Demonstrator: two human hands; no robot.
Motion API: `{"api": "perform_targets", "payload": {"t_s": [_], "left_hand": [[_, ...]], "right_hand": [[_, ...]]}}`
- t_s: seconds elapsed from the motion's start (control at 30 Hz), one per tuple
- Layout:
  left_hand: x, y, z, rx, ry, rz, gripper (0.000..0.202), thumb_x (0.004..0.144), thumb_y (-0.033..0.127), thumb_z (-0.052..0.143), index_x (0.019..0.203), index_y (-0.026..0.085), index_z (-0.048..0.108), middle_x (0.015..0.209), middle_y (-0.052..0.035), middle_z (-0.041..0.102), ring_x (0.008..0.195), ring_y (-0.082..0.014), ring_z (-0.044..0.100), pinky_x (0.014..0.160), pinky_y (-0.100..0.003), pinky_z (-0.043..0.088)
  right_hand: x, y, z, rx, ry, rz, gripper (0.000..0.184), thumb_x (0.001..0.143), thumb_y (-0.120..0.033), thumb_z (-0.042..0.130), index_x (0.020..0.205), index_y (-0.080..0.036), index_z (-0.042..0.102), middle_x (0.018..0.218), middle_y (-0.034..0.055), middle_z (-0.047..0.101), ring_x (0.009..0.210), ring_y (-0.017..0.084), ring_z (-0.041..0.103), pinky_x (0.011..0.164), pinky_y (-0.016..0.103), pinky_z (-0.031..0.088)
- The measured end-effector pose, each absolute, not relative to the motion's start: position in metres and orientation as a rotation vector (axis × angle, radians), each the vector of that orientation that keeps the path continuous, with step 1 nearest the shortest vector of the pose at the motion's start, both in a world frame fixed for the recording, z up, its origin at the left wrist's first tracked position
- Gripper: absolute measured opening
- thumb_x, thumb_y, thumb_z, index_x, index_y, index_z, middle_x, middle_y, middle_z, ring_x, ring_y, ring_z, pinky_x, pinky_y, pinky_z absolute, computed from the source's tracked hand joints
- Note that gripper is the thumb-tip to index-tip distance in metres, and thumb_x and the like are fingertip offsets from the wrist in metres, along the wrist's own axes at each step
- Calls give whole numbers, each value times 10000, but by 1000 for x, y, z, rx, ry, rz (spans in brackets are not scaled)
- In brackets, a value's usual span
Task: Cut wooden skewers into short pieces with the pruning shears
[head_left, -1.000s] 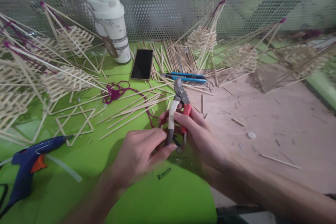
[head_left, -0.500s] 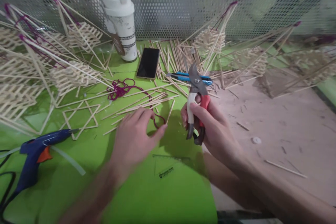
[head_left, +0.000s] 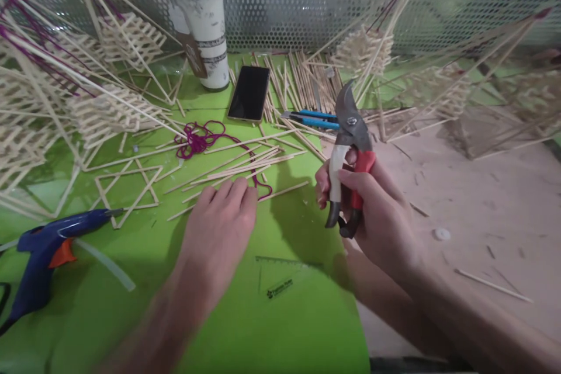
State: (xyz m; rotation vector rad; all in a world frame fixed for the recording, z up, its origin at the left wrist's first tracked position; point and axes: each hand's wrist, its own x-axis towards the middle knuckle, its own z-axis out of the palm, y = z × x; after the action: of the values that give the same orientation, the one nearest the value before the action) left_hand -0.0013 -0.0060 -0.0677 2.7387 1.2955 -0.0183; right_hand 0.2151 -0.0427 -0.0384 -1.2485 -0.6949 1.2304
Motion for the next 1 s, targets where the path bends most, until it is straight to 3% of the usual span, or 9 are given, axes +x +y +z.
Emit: {"api": "perform_targets", "payload": {"t_s": [0.2, 0.27, 0.37, 0.5, 0.6, 0.67, 0.8, 0.9, 1.0], "left_hand": [[-6, -2, -65, 2637, 1329, -167, 341, 905, 160, 533, 1154, 98, 759, 980, -158, 714, 851, -310, 684, 804, -557, 627], [-9, -2, -64, 2476, 1399, 6, 285, 914, 172, 549, 1118, 111, 739, 916, -126, 717, 739, -255, 684, 672, -445, 640], [-13, -3, -58, 2235, 1464, 356, 253, 989, 202, 505, 1126, 130, 705, 793, -71, 713, 541, -166, 626, 431, -268, 524], [-11, -7, -46, 2074, 1454, 684, 315, 1044, 275, 508, 1312, 203, 657, 865, -45, 782, 518, -137, 639, 384, -222, 474], [-7, -10, -38, 1877, 1588, 792, 529, 1031, 315, 575, 1549, 273, 478, 975, -41, 813, 494, -134, 632, 324, -217, 396], [-6, -11, -34, 1755, 1628, 854, 630, 1002, 285, 622, 1596, 282, 413, 944, -33, 805, 539, -145, 661, 352, -216, 429], [-10, -8, -31, 1598, 1494, 1063, 519, 968, 197, 616, 1478, 258, 550, 750, 12, 706, 623, -149, 654, 508, -237, 541], [-19, 0, -32, 1389, 1379, 1145, 401, 959, 191, 585, 1350, 253, 646, 608, 56, 562, 505, -112, 510, 458, -221, 484], [-26, 9, -34, 1206, 1337, 963, 265, 944, 195, 594, 1165, 212, 740, 620, 26, 610, 502, -111, 546, 443, -213, 499]], "right_hand": [[214, -41, -37, -1276, -652, 1209, 84, 919, -189, 607, 898, -229, 536, 767, 4, 659, 629, 143, 610, 510, 219, 474], [215, -40, -38, -1279, -648, 1192, 84, 908, -184, 603, 884, -232, 539, 769, 10, 659, 634, 148, 611, 508, 227, 474], [219, -39, -40, -1268, -662, 1155, 65, 905, -193, 593, 893, -242, 553, 771, 14, 657, 635, 159, 611, 521, 249, 489], [224, -37, -42, -1212, -645, 1081, 90, 887, -191, 594, 860, -249, 531, 749, 4, 641, 615, 156, 587, 541, 261, 493], [225, -35, -41, -1195, -627, 1019, 107, 871, -173, 590, 842, -246, 517, 740, -6, 629, 600, 145, 563, 541, 258, 478], [225, -35, -41, -1203, -627, 991, 105, 868, -168, 587, 837, -242, 519, 747, -5, 630, 598, 141, 562, 525, 254, 460], [225, -35, -39, -1216, -612, 975, 111, 861, -169, 596, 825, -239, 519, 745, -6, 625, 604, 137, 561, 517, 247, 453], [226, -35, -39, -1212, -600, 998, 119, 865, -169, 610, 828, -242, 524, 732, -7, 624, 596, 134, 553, 519, 244, 466], [227, -35, -40, -1207, -611, 1032, 125, 870, -175, 624, 835, -243, 526, 728, -9, 629, 583, 133, 556, 499, 235, 475]]}}
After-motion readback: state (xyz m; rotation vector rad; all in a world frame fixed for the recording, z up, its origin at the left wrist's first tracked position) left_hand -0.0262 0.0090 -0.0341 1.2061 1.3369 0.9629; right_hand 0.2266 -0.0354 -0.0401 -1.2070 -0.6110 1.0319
